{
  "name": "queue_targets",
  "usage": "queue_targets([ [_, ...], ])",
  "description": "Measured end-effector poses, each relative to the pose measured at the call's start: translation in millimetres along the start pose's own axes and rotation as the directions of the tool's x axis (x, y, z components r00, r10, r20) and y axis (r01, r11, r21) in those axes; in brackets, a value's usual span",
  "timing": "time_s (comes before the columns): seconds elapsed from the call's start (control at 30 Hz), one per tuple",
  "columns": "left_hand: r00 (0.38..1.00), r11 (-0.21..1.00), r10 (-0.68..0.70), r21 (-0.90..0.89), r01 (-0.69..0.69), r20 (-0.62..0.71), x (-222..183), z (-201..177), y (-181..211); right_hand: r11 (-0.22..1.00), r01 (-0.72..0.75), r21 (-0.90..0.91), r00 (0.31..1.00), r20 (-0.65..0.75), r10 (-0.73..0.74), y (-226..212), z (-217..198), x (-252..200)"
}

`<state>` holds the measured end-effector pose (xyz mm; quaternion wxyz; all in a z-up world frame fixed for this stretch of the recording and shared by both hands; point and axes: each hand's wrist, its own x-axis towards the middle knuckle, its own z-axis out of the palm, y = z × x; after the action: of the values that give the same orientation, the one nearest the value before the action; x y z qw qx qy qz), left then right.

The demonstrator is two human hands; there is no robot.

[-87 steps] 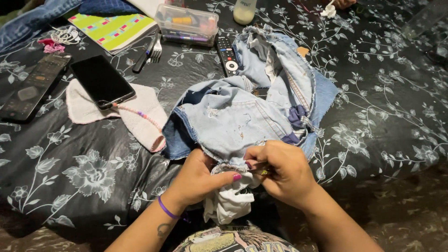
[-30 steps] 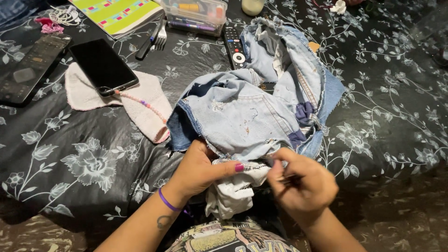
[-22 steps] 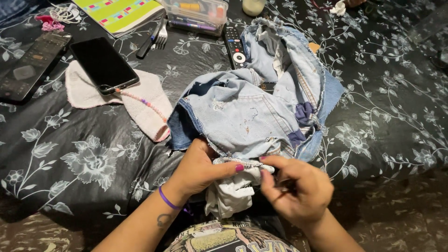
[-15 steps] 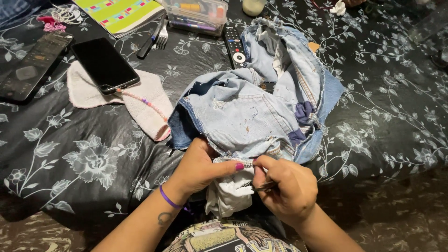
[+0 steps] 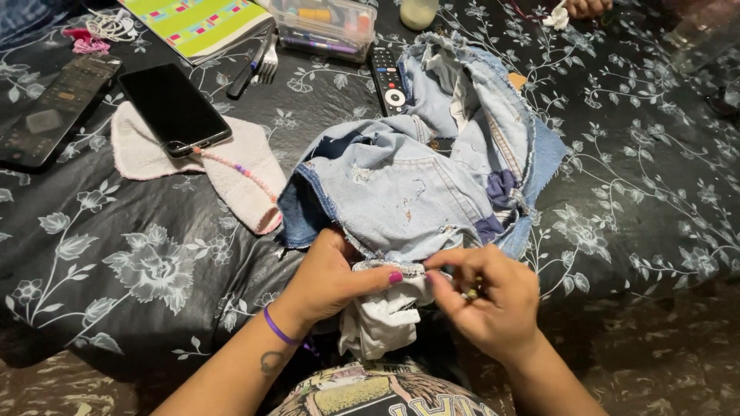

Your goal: Ripping seams from denim shorts using a seam ripper

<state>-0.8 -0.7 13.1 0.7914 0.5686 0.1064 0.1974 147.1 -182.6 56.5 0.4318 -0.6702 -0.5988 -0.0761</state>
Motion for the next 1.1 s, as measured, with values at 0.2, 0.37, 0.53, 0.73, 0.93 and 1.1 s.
queue_targets([
  [0.2, 0.992, 0.900, 0.123, 0.424, -0.102, -0.022, -2.0, 7.7, 14.6, 0.994, -0.095, -0.052, 0.995, -0.003, 0.095, -9.5, -8.5, 11.3],
  [0.37, 0.980, 0.939, 0.193, 0.282, -0.198, 0.048, 0.4, -1.7, -4.3, 0.973, -0.225, -0.057, 0.944, 0.235, 0.233, 3.2, -13.1, 13.0],
  [0.53, 0.985, 0.982, 0.150, 0.106, -0.159, 0.090, -1.8, -3.3, -6.3, 0.975, -0.223, 0.000, 0.936, 0.280, 0.215, -1.1, -11.6, 14.0],
  [0.73, 0.992, 0.989, 0.109, 0.093, -0.115, 0.063, -2.2, -2.5, -0.5, 0.726, -0.568, 0.388, 0.821, 0.205, 0.533, -23.7, -20.0, 2.1],
  [0.93, 0.995, 0.981, 0.096, 0.165, -0.099, 0.027, -1.2, -4.7, -1.7, 0.072, -0.859, 0.506, 0.477, 0.745, 0.467, -44.8, -3.2, -23.5],
  [1.1, 0.992, 0.981, 0.121, 0.148, -0.126, 0.039, -2.7, -2.5, 4.2, 0.264, -0.806, 0.530, 0.572, 0.581, 0.580, -46.1, 9.2, -28.7],
])
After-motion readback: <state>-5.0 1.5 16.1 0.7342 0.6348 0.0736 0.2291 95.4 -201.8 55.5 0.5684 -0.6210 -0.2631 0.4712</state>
